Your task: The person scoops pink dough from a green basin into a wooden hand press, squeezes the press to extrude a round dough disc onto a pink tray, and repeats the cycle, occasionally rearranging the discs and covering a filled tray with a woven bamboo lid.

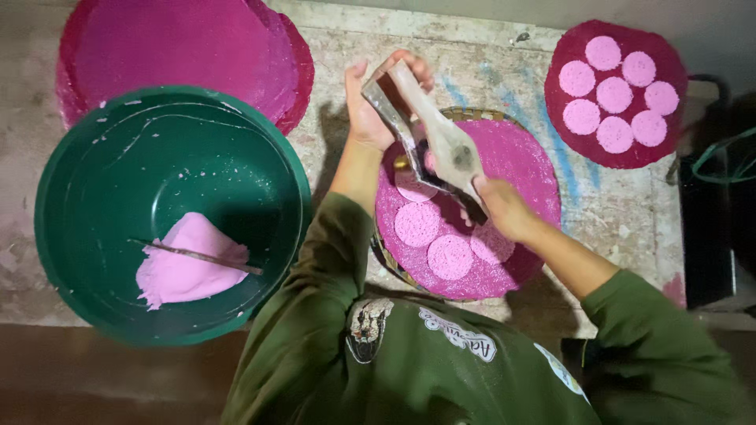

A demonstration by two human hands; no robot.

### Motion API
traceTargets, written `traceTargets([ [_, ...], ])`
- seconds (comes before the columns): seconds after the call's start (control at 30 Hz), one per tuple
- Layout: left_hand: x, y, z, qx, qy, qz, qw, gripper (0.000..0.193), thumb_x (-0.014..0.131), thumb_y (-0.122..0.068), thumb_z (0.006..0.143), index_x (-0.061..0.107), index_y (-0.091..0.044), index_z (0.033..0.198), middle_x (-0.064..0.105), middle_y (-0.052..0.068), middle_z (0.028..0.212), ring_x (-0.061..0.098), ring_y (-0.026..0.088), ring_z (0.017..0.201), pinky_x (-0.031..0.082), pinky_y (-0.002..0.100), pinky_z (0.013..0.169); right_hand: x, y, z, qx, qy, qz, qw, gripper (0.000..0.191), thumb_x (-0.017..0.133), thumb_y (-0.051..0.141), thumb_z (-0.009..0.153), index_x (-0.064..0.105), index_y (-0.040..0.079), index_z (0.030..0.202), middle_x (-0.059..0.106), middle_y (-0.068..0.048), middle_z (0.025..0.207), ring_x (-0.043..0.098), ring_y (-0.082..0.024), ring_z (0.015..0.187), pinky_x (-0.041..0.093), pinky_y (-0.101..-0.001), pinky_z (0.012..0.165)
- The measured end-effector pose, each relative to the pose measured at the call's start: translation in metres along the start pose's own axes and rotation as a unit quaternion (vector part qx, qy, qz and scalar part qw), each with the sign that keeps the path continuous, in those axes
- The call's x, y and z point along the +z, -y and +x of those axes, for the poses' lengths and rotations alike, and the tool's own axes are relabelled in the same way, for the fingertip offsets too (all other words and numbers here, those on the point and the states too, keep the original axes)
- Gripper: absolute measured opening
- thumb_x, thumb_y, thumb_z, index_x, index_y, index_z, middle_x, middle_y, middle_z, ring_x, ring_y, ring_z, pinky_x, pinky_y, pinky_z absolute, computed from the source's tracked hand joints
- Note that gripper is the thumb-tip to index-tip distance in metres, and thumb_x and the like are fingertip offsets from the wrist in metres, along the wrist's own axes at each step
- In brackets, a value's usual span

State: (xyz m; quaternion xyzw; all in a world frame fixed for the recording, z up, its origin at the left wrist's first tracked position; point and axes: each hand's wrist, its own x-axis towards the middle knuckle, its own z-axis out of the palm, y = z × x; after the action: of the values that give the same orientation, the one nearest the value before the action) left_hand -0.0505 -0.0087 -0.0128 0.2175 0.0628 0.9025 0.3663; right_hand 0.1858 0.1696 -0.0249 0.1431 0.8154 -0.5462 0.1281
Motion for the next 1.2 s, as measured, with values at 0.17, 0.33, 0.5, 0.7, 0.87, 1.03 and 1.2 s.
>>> traceTargets([
  [0.17,-0.038,0.013,-0.019,-0.042,-0.139,0.615,0.775,0.046,0.040,-0.030,0.109,0.062,0.000,0.137,0.066,0.015,0.138,0.059,0.025,0.128,0.043,0.037,0.112,-0.002,0.005,-0.051,-0.173,0.054,0.174,0.968,0.090,0.028,0.078,0.100,0.058,-0.002,0.126,0.067,-0.014,0.103,0.066,-0.023,0.093,0.053,-0.0393,0.085],
  [0.33,-0.052,0.027,-0.070,-0.134,-0.187,0.512,0.828,0.041,0.046,0.001,0.099,0.059,0.002,0.137,0.066,0.016,0.137,0.062,0.023,0.125,0.046,0.033,0.109,0.000,0.006,-0.111,-0.228,-0.033,0.162,0.959,0.102,0.021,0.089,0.091,0.047,0.003,0.138,0.067,-0.011,0.098,0.067,-0.019,0.085,0.057,-0.0382,0.078],
  [0.5,-0.045,0.046,-0.149,-0.015,-0.260,0.405,0.877,0.044,0.045,0.002,0.103,0.047,0.002,0.147,0.058,0.017,0.144,0.056,0.022,0.131,0.043,0.033,0.112,0.008,-0.039,-0.156,-0.196,-0.106,0.276,0.935,0.103,0.036,0.093,0.085,0.051,0.001,0.130,0.065,-0.015,0.101,0.064,-0.026,0.088,0.049,-0.0418,0.072],
  [0.7,-0.006,0.093,-0.257,0.072,-0.315,0.518,0.792,0.061,0.060,-0.005,0.096,0.033,0.000,0.151,0.046,0.021,0.145,0.054,0.028,0.131,0.046,0.039,0.110,0.020,-0.083,-0.188,-0.191,-0.143,0.363,0.901,0.101,0.044,0.092,0.085,0.047,0.005,0.136,0.058,-0.014,0.110,0.059,-0.029,0.099,0.049,-0.0480,0.087],
  [0.87,0.043,0.082,-0.279,0.048,-0.192,0.894,0.402,0.082,0.075,-0.008,0.084,0.034,-0.003,0.154,0.045,0.025,0.147,0.043,0.039,0.139,0.034,0.051,0.117,0.029,-0.078,-0.192,-0.182,-0.169,0.358,0.900,0.106,0.042,0.094,0.083,0.046,0.004,0.138,0.055,-0.013,0.120,0.056,-0.028,0.098,0.047,-0.0483,0.084],
  [1.03,0.061,0.079,-0.247,-0.009,-0.026,0.866,0.499,0.105,0.087,-0.029,0.079,0.023,0.001,0.157,0.042,0.028,0.152,0.039,0.043,0.141,0.033,0.051,0.119,0.035,-0.070,-0.198,-0.212,-0.149,0.372,0.891,0.105,0.042,0.094,0.086,0.046,0.002,0.136,0.055,-0.013,0.111,0.056,-0.029,0.098,0.046,-0.0481,0.089],
  [1.2,0.062,0.089,-0.228,-0.097,-0.008,0.882,0.461,0.123,0.092,-0.038,0.067,0.019,0.002,0.157,0.047,0.026,0.141,0.044,0.041,0.131,0.033,0.054,0.108,0.039,-0.081,-0.207,-0.210,-0.163,0.409,0.873,0.105,0.045,0.092,0.084,0.044,0.004,0.142,0.054,-0.012,0.119,0.054,-0.029,0.104,0.046,-0.0477,0.090],
])
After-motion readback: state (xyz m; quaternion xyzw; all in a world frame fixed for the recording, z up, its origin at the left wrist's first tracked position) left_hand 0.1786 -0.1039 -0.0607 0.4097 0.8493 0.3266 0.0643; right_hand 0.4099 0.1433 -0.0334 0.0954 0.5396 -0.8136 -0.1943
